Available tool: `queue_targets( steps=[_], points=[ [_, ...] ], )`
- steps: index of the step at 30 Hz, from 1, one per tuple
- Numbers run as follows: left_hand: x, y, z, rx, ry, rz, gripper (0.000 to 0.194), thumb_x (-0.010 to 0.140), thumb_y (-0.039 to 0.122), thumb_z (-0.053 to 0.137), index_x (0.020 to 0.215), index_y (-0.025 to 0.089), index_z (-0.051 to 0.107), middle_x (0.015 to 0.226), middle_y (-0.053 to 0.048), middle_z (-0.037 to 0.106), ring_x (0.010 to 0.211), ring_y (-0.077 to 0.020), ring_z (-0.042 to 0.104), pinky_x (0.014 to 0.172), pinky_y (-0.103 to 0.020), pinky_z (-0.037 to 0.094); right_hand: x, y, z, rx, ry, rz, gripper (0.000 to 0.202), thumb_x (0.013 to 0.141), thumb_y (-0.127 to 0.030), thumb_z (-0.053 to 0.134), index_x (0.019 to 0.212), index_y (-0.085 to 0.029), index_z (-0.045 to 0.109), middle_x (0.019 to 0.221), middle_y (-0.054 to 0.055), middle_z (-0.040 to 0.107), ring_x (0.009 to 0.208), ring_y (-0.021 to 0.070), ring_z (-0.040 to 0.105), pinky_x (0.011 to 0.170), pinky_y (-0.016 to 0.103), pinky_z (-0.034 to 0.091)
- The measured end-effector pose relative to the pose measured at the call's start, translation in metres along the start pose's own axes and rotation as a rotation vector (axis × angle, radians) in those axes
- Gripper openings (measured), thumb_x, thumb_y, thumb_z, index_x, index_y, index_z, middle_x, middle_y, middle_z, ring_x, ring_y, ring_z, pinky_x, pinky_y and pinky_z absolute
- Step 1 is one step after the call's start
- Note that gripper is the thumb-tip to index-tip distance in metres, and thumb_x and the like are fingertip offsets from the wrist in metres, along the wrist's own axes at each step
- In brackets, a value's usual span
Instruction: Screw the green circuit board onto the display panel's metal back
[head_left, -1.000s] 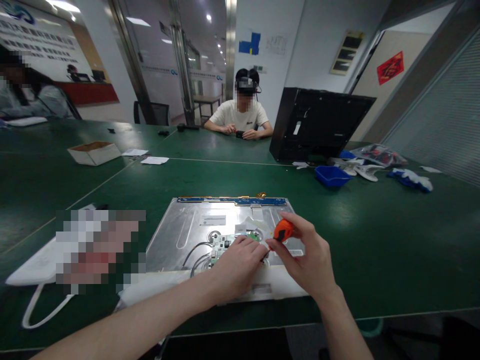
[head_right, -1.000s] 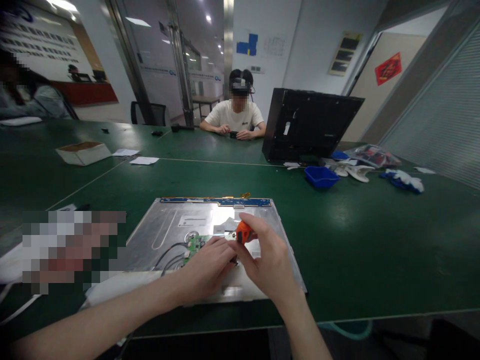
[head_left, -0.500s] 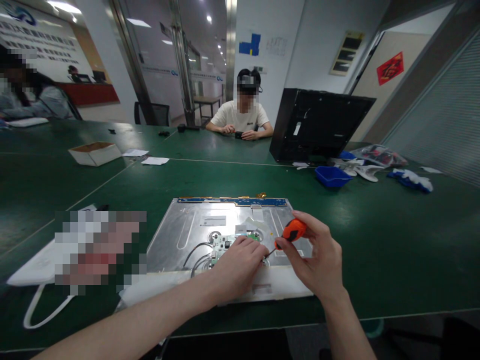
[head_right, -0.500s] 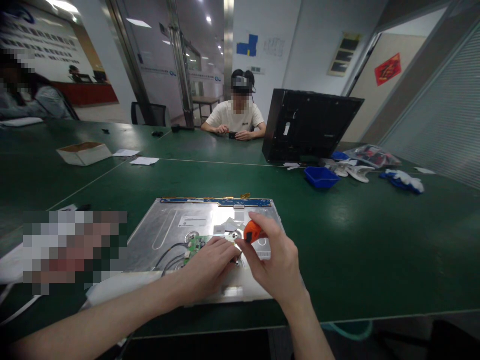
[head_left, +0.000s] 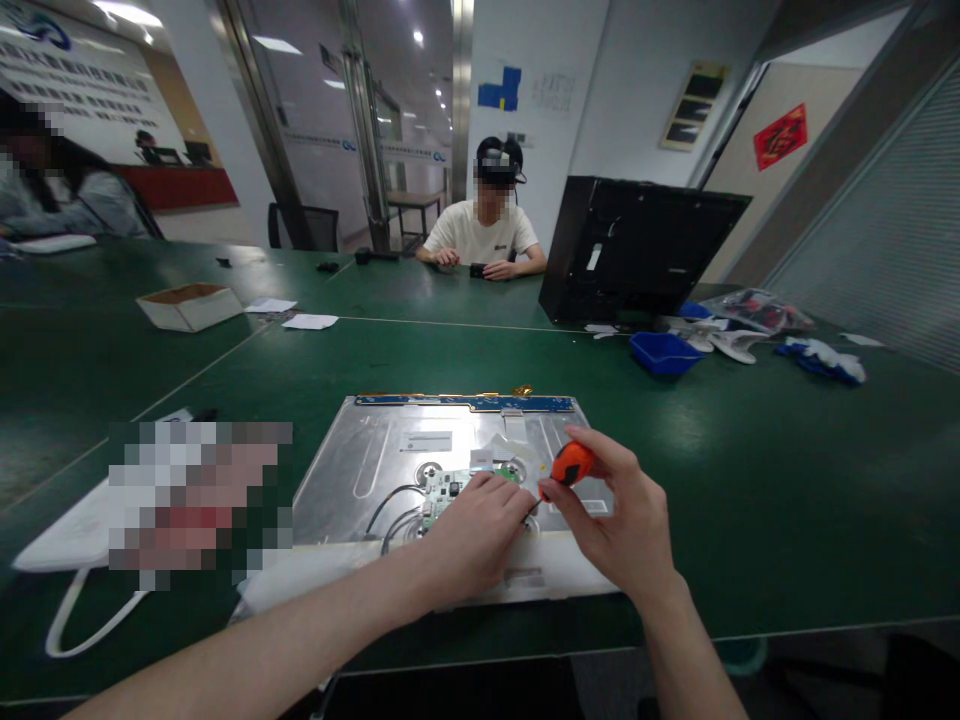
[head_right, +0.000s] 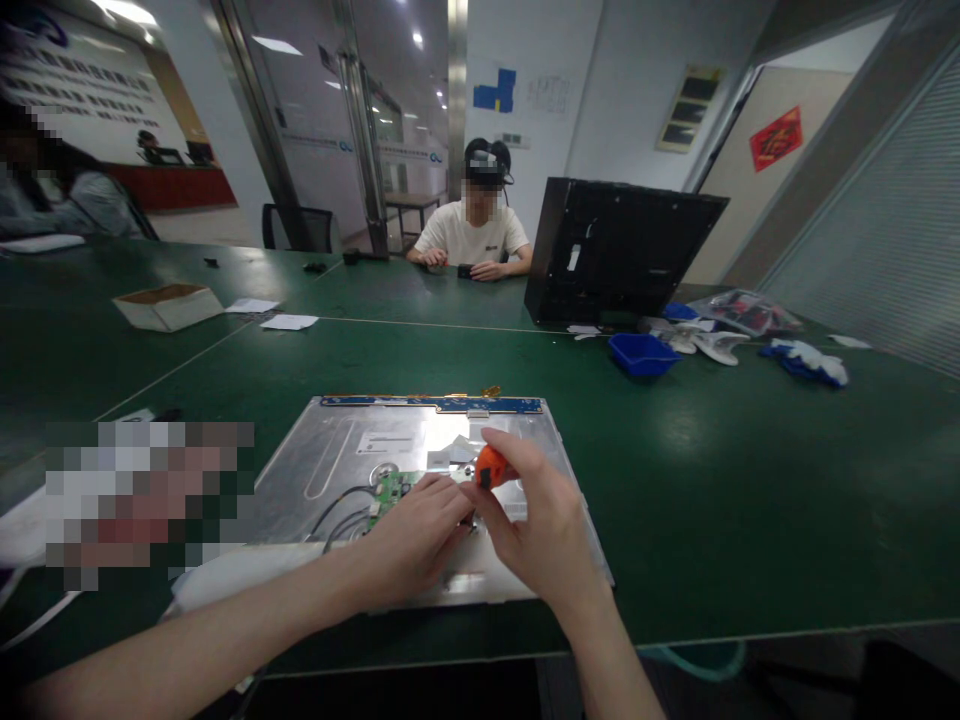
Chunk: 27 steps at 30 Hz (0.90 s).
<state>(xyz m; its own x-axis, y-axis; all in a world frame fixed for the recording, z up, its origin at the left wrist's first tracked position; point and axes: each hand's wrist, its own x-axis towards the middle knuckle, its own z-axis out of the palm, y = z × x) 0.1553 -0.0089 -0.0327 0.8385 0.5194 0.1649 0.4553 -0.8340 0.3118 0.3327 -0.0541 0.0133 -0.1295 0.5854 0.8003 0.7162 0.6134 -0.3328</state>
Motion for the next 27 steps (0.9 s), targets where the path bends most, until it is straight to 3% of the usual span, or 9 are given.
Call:
queue_targets(
  steps=[19, 27],
  points=[
    [-0.0006, -0.0005, 0.0038, 0.016, 0.044, 0.005, 0.027, 0.082, 0.008, 0.054, 0.108, 0.017, 0.051, 0.109, -0.008, 0.064, 0.104, -0.0264, 0.059, 0.095, -0.041, 0.043, 0.0023, -0.0001, 0.0021, 0.036, -0.060, 0.016, 0.047, 0.089, -0.019, 0.064, 0.133, -0.022, 0.047, 0.096, 0.003, 0.069, 0.078, 0.0138, 0.068, 0.070, 0.024, 0.059],
    [-0.0001, -0.0012, 0.0058, 0.037, 0.038, -0.008, 0.025, 0.083, 0.010, 0.055, 0.107, 0.017, 0.051, 0.110, -0.009, 0.064, 0.104, -0.0273, 0.059, 0.094, -0.042, 0.044, 0.0026, -0.0033, -0.0033, 0.031, -0.117, 0.018, 0.053, 0.091, -0.017, 0.059, 0.140, -0.023, 0.043, 0.107, 0.005, 0.071, 0.083, 0.0150, 0.071, 0.074, 0.026, 0.060]
  ],
)
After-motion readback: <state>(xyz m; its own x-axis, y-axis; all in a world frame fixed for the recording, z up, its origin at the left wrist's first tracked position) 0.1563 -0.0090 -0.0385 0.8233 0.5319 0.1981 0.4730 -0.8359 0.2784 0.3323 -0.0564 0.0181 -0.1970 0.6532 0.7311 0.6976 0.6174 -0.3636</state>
